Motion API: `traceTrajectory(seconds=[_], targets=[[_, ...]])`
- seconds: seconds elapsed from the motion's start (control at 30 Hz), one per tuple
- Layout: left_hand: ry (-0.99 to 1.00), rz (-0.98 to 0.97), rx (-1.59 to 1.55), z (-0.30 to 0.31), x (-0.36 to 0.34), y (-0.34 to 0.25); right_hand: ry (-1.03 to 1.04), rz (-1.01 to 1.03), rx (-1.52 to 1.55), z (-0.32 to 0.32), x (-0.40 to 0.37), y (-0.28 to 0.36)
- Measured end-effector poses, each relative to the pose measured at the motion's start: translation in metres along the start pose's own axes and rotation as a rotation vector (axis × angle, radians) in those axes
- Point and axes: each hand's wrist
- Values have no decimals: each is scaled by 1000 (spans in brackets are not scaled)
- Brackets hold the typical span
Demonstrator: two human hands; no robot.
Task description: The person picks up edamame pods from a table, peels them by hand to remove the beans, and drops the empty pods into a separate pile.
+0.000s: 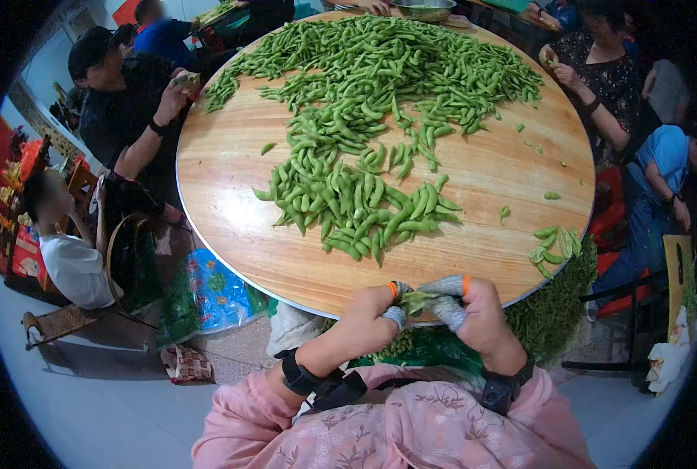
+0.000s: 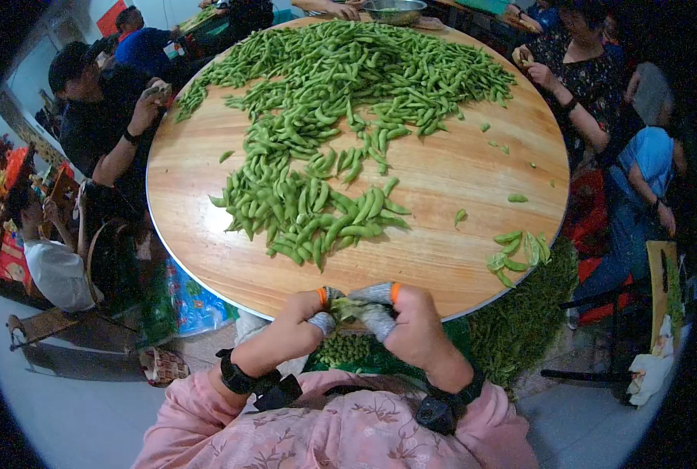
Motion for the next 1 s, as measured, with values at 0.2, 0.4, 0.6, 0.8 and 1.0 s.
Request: traceTrajectory(seconds=[0.2,0.4,0.6,0.8,1.0], targets=[[-160,-280,532,17,34,-16,-497,64,-483,88,-26,-7],[-276,-431,1299,24,85,-32,-673,-170,-812,129,-47,0],[-236,-543,1278,23,79,-36,-350,-105,-298,77,-29,-7],[-106,-283,-42,14,35,-27,24,-50,147,12,7,-5],[-114,-338,-107,2,5,-23,79,152,94,-5,17,-1]])
Point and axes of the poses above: each hand's wrist, its own x-axis towards the middle knuckle, its own z-axis out of the back of the hand, y = z × x, and after that the axes turned 6 degrees about -y, right-handed
